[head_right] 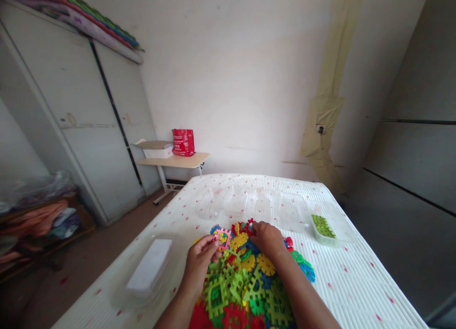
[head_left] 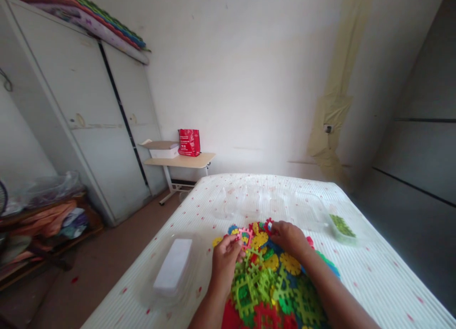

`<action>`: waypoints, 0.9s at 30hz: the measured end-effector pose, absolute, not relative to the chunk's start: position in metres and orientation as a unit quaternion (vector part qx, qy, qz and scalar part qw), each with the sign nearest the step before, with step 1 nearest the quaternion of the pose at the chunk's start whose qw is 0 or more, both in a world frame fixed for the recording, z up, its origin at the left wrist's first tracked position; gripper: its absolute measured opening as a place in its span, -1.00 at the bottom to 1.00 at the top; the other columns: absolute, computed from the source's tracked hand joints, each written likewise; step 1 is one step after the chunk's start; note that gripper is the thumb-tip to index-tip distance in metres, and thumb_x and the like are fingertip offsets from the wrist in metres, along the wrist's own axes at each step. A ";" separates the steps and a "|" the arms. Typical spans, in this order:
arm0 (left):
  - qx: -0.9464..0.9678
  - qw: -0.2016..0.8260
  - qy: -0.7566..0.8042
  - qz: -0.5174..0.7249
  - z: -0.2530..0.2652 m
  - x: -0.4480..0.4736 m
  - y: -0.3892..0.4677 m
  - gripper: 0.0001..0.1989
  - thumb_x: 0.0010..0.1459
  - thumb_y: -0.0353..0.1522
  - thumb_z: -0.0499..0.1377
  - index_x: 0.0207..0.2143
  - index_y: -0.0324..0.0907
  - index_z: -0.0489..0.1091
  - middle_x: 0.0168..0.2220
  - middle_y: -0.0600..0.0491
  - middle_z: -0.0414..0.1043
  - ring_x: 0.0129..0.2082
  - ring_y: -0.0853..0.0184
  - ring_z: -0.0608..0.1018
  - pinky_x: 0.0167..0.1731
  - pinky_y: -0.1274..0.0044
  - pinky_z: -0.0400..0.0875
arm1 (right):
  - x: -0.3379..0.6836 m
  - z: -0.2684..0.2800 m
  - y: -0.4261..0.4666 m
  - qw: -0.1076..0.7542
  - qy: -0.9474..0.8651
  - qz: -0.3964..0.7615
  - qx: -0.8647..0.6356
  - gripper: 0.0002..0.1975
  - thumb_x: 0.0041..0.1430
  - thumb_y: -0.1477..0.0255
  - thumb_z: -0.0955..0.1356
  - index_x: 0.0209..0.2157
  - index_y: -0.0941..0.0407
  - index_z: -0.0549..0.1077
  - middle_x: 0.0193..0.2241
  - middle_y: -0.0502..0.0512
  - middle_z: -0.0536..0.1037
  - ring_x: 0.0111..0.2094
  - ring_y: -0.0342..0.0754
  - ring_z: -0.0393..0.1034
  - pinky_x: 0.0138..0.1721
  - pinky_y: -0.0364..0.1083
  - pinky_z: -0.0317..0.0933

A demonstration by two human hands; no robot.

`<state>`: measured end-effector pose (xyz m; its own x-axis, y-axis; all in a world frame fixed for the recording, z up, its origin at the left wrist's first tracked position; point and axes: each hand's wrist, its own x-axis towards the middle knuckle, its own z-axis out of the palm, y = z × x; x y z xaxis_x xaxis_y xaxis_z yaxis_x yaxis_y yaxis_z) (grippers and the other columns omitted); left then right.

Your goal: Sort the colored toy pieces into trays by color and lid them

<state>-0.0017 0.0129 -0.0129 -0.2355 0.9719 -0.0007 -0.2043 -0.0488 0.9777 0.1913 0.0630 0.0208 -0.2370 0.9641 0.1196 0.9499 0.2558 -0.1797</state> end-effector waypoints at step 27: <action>0.381 0.528 0.433 0.623 -0.026 -0.005 0.015 -0.59 -0.04 -0.19 0.19 -0.23 -0.33 0.34 -0.59 0.07 0.42 -0.59 0.38 0.48 -0.62 0.61 0.30 | 0.136 0.040 0.019 0.125 -0.890 -0.100 -0.428 -0.85 0.15 0.50 0.23 -0.41 0.12 0.42 -0.46 0.06 0.52 -0.50 -0.16 0.37 -0.55 -0.19 -0.01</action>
